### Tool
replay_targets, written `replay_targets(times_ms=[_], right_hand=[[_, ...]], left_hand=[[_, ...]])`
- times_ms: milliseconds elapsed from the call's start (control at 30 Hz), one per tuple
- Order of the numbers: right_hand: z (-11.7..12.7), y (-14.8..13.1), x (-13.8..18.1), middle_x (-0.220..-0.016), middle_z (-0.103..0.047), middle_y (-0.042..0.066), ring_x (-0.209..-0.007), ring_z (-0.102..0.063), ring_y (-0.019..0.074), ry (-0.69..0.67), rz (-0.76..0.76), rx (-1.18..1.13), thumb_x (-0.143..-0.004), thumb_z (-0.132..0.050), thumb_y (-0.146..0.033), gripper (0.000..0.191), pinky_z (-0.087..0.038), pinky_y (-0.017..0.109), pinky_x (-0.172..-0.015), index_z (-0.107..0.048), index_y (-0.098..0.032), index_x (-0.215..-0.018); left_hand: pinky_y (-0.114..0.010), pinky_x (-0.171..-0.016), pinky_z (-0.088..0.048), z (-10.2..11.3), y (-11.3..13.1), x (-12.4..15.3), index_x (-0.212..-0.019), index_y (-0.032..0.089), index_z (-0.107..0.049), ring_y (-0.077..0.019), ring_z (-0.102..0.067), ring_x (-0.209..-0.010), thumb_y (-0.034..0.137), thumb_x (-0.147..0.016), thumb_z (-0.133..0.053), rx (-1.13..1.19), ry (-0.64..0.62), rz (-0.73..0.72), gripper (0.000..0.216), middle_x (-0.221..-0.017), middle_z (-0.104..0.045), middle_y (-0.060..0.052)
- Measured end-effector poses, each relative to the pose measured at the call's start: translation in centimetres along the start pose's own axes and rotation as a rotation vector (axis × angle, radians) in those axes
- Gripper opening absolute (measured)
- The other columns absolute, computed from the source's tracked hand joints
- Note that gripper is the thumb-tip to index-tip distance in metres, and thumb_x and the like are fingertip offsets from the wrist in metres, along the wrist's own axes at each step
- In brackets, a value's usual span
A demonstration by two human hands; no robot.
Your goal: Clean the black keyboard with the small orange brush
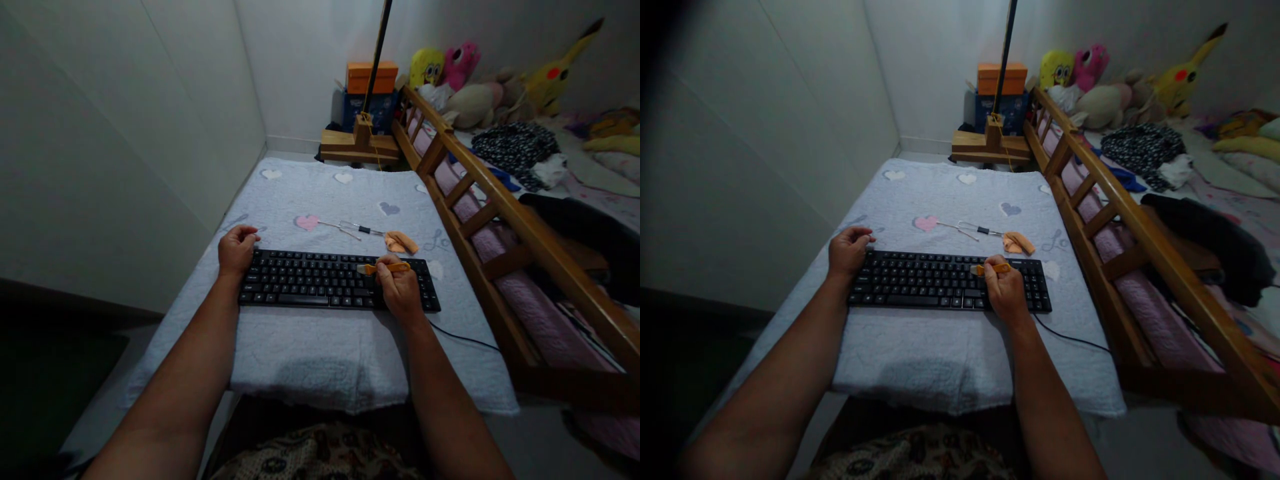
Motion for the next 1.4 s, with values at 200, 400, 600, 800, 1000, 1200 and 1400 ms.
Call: replay_targets(times_ms=[200,400,600,800,1000,1200,1400], right_hand=[[0.4,-0.1,0.0,-0.065,-0.058,-0.001,-0.061,-0.059,0.0209,-0.003,0.021,0.022,-0.101,-0.048,-0.039,0.021,-0.043,0.034,-0.065,-0.058,-0.027,-0.087],[0.5,-0.2,0.1,-0.067,-0.058,0.001,-0.064,-0.059,0.0223,-0.01,0.026,0.031,-0.099,-0.05,-0.038,0.019,-0.043,0.035,-0.065,-0.057,-0.028,-0.084],[0.6,-0.6,0.4,-0.061,-0.051,0.0,-0.058,-0.055,0.021,-0.07,0.014,-0.02,-0.098,-0.05,-0.039,0.021,-0.043,0.036,-0.063,-0.056,-0.028,-0.081],[0.9,-0.8,0.4,-0.062,-0.048,0.0,-0.061,-0.057,0.0217,-0.047,0.011,-0.023,-0.099,-0.049,-0.04,0.024,-0.045,0.037,-0.064,-0.056,-0.028,-0.079],[0.8,-0.1,0.6,-0.058,-0.046,0.0,-0.059,-0.056,0.0214,-0.062,-0.023,-0.105,-0.099,-0.05,-0.044,0.029,-0.044,0.036,-0.06,-0.056,-0.028,-0.076],[1.1,0.3,0.5,-0.061,-0.047,0.0,-0.059,-0.054,0.0201,0.025,-0.055,-0.133,-0.101,-0.05,-0.045,0.03,-0.041,0.035,-0.058,-0.057,-0.027,-0.077],[0.4,1.2,0.9,-0.057,-0.045,-0.001,-0.052,-0.046,0.0185,-0.067,-0.121,-0.256,-0.1,-0.051,-0.044,0.029,-0.037,0.034,-0.053,-0.056,-0.027,-0.077]], left_hand=[[-0.037,-0.086,-0.057,0.1,0.1,0.1,-0.084,0.021,-0.069,-0.0236,-0.075,-0.082,0.027,-0.072,-0.061,0.001,0.004,-0.004,0.016,-0.078,-0.073,-0.003],[-0.038,-0.087,-0.058,0.1,0.3,0.1,-0.084,0.021,-0.069,-0.0239,-0.075,-0.083,0.027,-0.072,-0.062,-0.003,0.009,-0.007,0.016,-0.079,-0.073,-0.003],[-0.036,-0.085,-0.057,0.1,0.1,0.1,-0.085,0.021,-0.07,-0.0234,-0.074,-0.082,0.027,-0.072,-0.062,-0.002,0.008,-0.002,0.017,-0.079,-0.074,-0.004],[-0.037,-0.085,-0.058,0.1,0.1,0.1,-0.085,0.021,-0.069,-0.0238,-0.074,-0.083,0.027,-0.072,-0.061,-0.013,0.004,-0.012,0.016,-0.08,-0.074,-0.004],[-0.038,-0.087,-0.059,0.1,0.2,0.1,-0.085,0.021,-0.069,-0.0243,-0.075,-0.084,0.027,-0.073,-0.061,-0.009,-0.001,-0.016,0.016,-0.08,-0.074,-0.004],[-0.038,-0.087,-0.058,0.1,0.0,0.0,-0.086,0.021,-0.07,-0.0245,-0.075,-0.084,0.027,-0.073,-0.061,-0.007,0.003,-0.015,0.017,-0.079,-0.074,-0.004],[-0.037,-0.085,-0.058,0.1,-0.1,0.1,-0.087,0.021,-0.07,-0.0244,-0.075,-0.084,0.027,-0.073,-0.062,-0.001,0.0,-0.003,0.017,-0.08,-0.074,-0.004]])
Point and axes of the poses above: each hand's wrist, its own x-axis away from the middle knuckle, its own z-axis out of the back of the hand, y = z × x, the point moved 6 cm from there along -x, towards the middle knuckle
